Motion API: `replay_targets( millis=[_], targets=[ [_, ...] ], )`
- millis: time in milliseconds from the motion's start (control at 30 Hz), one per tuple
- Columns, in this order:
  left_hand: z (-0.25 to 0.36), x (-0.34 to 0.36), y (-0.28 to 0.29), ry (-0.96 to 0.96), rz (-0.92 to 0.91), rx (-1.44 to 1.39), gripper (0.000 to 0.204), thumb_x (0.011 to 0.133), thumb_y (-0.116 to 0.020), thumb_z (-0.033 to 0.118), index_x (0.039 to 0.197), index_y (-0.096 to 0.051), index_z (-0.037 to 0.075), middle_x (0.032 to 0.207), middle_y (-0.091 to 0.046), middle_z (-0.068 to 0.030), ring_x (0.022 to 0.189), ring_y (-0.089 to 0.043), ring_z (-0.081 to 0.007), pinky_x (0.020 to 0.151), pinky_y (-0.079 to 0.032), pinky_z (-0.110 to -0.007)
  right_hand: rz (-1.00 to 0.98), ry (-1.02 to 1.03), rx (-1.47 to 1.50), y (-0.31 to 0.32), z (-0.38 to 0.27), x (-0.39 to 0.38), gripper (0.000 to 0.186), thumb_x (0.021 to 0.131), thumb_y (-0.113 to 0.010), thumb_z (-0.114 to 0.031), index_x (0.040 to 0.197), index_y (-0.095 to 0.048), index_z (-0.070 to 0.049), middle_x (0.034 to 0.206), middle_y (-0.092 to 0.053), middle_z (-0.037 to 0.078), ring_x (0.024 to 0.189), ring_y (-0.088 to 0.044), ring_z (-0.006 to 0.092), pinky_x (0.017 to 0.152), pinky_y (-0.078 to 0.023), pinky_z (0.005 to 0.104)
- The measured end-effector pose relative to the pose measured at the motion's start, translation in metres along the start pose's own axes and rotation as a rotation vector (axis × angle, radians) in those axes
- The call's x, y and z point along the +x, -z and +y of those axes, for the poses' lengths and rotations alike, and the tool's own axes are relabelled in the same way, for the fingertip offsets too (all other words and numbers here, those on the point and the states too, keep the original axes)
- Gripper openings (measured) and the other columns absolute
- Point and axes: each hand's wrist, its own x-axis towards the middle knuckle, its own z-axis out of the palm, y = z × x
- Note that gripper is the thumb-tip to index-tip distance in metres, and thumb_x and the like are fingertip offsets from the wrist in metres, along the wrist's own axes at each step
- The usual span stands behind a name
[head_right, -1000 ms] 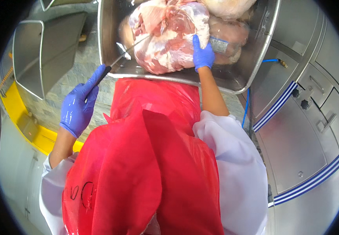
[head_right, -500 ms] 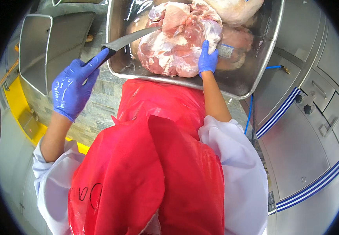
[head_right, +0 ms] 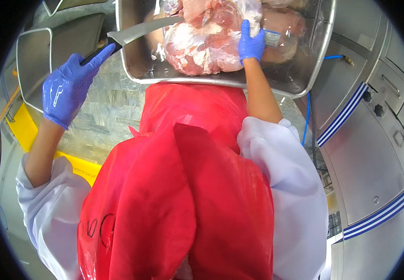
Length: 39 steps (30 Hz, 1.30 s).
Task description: The person uses a knife to trim and cut large pieces of raw meat inside a stainless steel bin. They separate the meat into smaller portions and place them into the bin, occasionally adjusting the pieces with gloved hands.
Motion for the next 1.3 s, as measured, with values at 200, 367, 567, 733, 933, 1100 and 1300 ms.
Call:
replay_targets(
  millis=[200, 367, 567, 733, 933, 1100, 1300],
  targets=[
    [0.003, 0.006, -0.002, -0.008, -0.038, 0.046, 0.07, 0.092, -0.061, 0.012, 0.151, -0.043, 0.046, 0.079, -0.054, -0.0096, 0.061, -0.063, -0.0266, 0.052, -0.052, -0.041, 0.021, -0.082, -0.05, 0.006, -0.017, -0.007, 0.076, 0.089, -0.064, -0.064, 0.127, -0.059, 0.001, 0.12, -0.067, 0.027, 0.112, -0.064, 0.0436, 0.095, -0.05, 0.0485],
    [0.002, 0.016, 0.011, -0.063, 0.019, 0.029, 0.075, 0.088, -0.062, 0.009, 0.151, -0.044, 0.046, 0.078, -0.051, -0.0095, 0.06, -0.06, -0.0261, 0.052, -0.052, -0.04, 0.021, -0.033, -0.072, 0.0, -0.019, 0.004, 0.076, 0.089, -0.062, -0.066, 0.125, -0.06, 0.001, 0.117, -0.068, 0.028, 0.109, -0.065, 0.0447, 0.093, -0.05, 0.049],
    [-0.032, 0.035, 0.028, -0.152, 0.015, 0.062, 0.071, 0.088, -0.068, 0.012, 0.149, -0.048, 0.044, 0.081, -0.055, -0.0085, 0.064, -0.061, -0.0254, 0.054, -0.053, -0.037, -0.032, -0.052, -0.143, 0.0, -0.013, 0.013, 0.076, 0.089, -0.061, -0.068, 0.125, -0.06, -0.001, 0.114, -0.069, 0.028, 0.106, -0.066, 0.0457, 0.091, -0.051, 0.0498],
    [-0.037, 0.031, 0.047, 0.003, -0.053, -0.153, 0.057, 0.093, -0.067, 0.015, 0.145, -0.056, 0.037, 0.085, -0.063, -0.0104, 0.069, -0.064, -0.0287, 0.064, -0.054, -0.039, -0.01, -0.075, -0.169, 0.009, -0.03, -0.001, 0.077, 0.087, -0.062, -0.07, 0.127, -0.059, -0.004, 0.116, -0.068, 0.028, 0.106, -0.065, 0.0474, 0.091, -0.05, 0.0514],
    [0.005, 0.053, 0.026, 0.171, 0.071, -0.652, 0.05, 0.097, -0.064, 0.018, 0.145, -0.056, 0.032, 0.084, -0.066, -0.0148, 0.075, -0.067, -0.0347, 0.071, -0.054, -0.04, -0.013, -0.17, -0.135, 0.007, -0.015, -0.02, 0.078, 0.087, -0.059, -0.071, 0.134, -0.054, -0.008, 0.116, -0.068, 0.027, 0.107, -0.064, 0.0484, 0.092, -0.05, 0.0543],
    [0.013, 0.097, 0.052, 0.147, -0.026, -0.359, 0.047, 0.099, -0.061, 0.028, 0.144, -0.054, 0.04, 0.085, -0.065, -0.0164, 0.076, -0.065, -0.0363, 0.068, -0.051, -0.047, 0.056, -0.146, -0.147, 0.0, -0.013, -0.023, 0.075, 0.088, -0.059, -0.07, 0.134, -0.054, -0.011, 0.114, -0.068, 0.028, 0.104, -0.065, 0.0488, 0.09, -0.05, 0.0555],
    [-0.025, 0.181, 0.084, -0.246, 0.024, -0.073, 0.045, 0.097, -0.062, 0.026, 0.141, -0.059, 0.038, 0.083, -0.065, -0.0152, 0.076, -0.065, -0.0355, 0.069, -0.051, -0.043, 0.216, -0.184, -0.265, -0.002, -0.013, -0.026, 0.066, 0.086, -0.066, -0.062, 0.127, -0.06, -0.011, 0.108, -0.071, 0.023, 0.097, -0.068, 0.0451, 0.083, -0.052, 0.0545]
  ],
)
